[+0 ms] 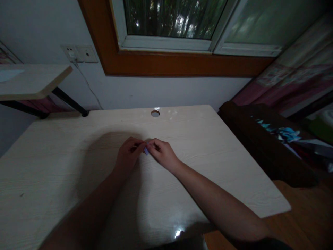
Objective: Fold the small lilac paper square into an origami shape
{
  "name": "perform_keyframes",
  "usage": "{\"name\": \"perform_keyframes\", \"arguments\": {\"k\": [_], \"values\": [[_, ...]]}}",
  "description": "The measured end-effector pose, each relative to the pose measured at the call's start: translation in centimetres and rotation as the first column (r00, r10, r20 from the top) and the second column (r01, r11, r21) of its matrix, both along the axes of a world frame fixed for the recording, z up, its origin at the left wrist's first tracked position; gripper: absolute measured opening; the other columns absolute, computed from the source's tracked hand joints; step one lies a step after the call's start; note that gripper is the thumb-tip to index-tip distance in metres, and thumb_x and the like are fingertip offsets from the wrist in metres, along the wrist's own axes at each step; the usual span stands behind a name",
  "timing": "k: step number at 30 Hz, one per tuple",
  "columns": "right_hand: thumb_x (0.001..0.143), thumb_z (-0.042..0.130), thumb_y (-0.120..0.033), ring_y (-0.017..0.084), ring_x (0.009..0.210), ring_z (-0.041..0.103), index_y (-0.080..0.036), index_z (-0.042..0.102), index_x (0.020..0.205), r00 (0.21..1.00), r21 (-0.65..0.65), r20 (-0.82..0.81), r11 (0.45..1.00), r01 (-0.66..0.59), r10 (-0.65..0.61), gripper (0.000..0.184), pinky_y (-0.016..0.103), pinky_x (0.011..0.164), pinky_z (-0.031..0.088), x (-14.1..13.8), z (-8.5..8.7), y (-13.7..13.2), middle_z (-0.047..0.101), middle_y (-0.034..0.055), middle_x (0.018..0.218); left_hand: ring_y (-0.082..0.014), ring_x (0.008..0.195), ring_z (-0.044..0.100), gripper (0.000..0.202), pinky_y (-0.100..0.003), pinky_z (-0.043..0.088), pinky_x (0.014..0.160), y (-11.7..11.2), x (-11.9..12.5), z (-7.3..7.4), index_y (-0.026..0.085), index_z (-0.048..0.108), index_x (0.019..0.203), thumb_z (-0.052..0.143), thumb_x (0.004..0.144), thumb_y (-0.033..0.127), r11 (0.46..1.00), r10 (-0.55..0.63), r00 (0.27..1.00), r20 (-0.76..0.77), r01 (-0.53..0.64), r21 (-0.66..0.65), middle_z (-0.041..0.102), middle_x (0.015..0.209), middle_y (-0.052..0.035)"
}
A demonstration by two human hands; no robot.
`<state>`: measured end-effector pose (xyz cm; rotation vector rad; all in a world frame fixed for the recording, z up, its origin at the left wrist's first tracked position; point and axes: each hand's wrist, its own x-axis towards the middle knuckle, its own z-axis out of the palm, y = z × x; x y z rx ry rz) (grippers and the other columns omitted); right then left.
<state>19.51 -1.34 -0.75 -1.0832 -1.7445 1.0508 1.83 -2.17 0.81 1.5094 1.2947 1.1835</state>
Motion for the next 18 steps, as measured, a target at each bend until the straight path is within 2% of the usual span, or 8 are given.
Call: {"name": "perform_keyframes", "arguments": {"k": [8, 13, 18], "values": [[0.095, 0.058, -0.032, 0.015, 0.069, 0.059, -0.022, 0.068, 0.09, 0.992, 0.108, 0.123, 0.994, -0.027, 0.013, 0.015, 0.025, 0.067, 0.043, -0.03, 0.34, 0.05, 0.068, 0.001, 0.078, -0.0184, 0.086, 0.064, 0.014, -0.028, 0.052, 0.075, 0.13, -0.28, -0.51, 0.024, 0.075, 0.087, 0.07, 0.083, 0.037, 1.0, -0.01, 0.998, -0.057, 0.011, 0.02, 0.068, 0.091, -0.0026], [0.094, 0.061, -0.033, 0.015, 0.07, 0.062, -0.022, 0.07, 0.091, 0.996, 0.09, 0.09, 0.996, -0.017, 0.008, 0.015, 0.026, 0.068, 0.046, 0.02, -0.04, 0.1, 0.07, 0.0015, 0.08, -0.0178, 0.083, 0.064, 0.012, -0.028, 0.05, 0.076, 0.28, -0.35, -0.66, 0.023, 0.073, 0.083, 0.069, 0.083, 0.034, 1.0, 0.004, 0.997, -0.081, -0.004, -0.003, 0.068, 0.088, -0.0017], [0.093, 0.064, -0.033, 0.016, 0.075, 0.064, -0.023, 0.072, 0.094, 0.998, 0.091, 0.041, 0.995, 0.047, -0.051, 0.013, 0.027, 0.071, 0.047, 0.02, 0.11, 0.02, 0.072, 0.0019, 0.084, -0.0177, 0.078, 0.063, 0.015, -0.028, 0.049, 0.075, 0.39, -0.27, -0.29, 0.022, 0.071, 0.083, 0.068, 0.084, 0.037, 0.997, 0.05, 0.992, -0.112, -0.057, -0.053, 0.069, 0.083, -0.0009]]}}
